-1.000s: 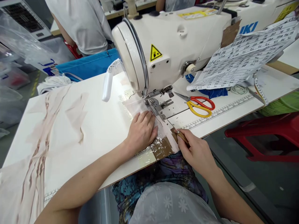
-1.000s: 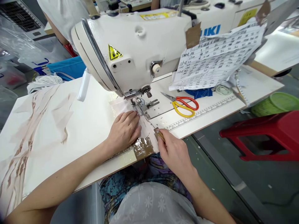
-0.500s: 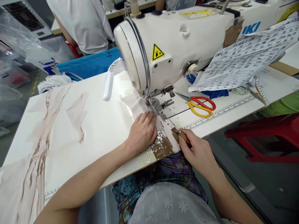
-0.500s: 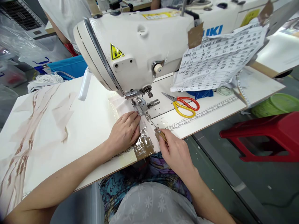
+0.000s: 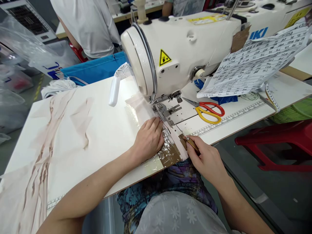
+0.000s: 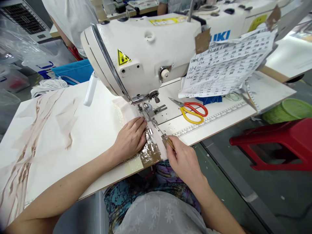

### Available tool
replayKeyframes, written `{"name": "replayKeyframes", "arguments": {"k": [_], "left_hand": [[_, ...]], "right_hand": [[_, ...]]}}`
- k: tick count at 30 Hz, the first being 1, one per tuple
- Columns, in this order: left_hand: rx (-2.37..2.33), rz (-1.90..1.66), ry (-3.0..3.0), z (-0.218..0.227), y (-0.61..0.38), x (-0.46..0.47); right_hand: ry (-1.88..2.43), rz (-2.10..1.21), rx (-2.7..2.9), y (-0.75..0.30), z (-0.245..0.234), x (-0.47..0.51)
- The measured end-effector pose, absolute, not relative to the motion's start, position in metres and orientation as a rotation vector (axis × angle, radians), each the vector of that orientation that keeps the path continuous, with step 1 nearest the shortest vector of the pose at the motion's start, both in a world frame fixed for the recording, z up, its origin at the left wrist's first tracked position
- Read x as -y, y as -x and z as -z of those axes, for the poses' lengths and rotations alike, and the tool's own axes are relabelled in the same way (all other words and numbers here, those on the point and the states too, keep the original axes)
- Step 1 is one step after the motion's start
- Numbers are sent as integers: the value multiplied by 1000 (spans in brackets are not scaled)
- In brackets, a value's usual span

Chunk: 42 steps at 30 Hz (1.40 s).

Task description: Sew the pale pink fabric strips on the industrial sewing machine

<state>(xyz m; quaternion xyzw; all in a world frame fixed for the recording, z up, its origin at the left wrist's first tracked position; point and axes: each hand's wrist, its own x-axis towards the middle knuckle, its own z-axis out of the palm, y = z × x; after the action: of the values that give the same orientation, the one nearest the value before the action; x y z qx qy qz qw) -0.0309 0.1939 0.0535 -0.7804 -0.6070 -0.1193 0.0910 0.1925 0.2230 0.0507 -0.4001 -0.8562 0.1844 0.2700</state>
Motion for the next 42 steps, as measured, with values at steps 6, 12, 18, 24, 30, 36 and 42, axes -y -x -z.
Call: {"name": "replayKeyframes", "arguments": {"k": [6,12,18,24,30,36,42], "left_hand": [[1831,341,2322,-53,33,-196],[1845,355,2310,-50,38,-200],[1880,392,2287,-49,43,-204],[1956,399,2231,-49,47,-211],[1931,419,2269,-49,52,-213],[1907,441,2290,-49,55,-212],[1912,435,2284,-50,55,-212]], "right_hand": [[1082,-524,2286,-192,-49,-224],[1118,-665,2204,-189,-58,-221],[1135,-820,2119,-178,-65,-221],[905,-762,2165,-158,-62,-227],[668,-441,2402,-135,-52,-235],[762,-133,2503,-119,-49,-240],[806,-23,2551,-116,-48,-242]]}}
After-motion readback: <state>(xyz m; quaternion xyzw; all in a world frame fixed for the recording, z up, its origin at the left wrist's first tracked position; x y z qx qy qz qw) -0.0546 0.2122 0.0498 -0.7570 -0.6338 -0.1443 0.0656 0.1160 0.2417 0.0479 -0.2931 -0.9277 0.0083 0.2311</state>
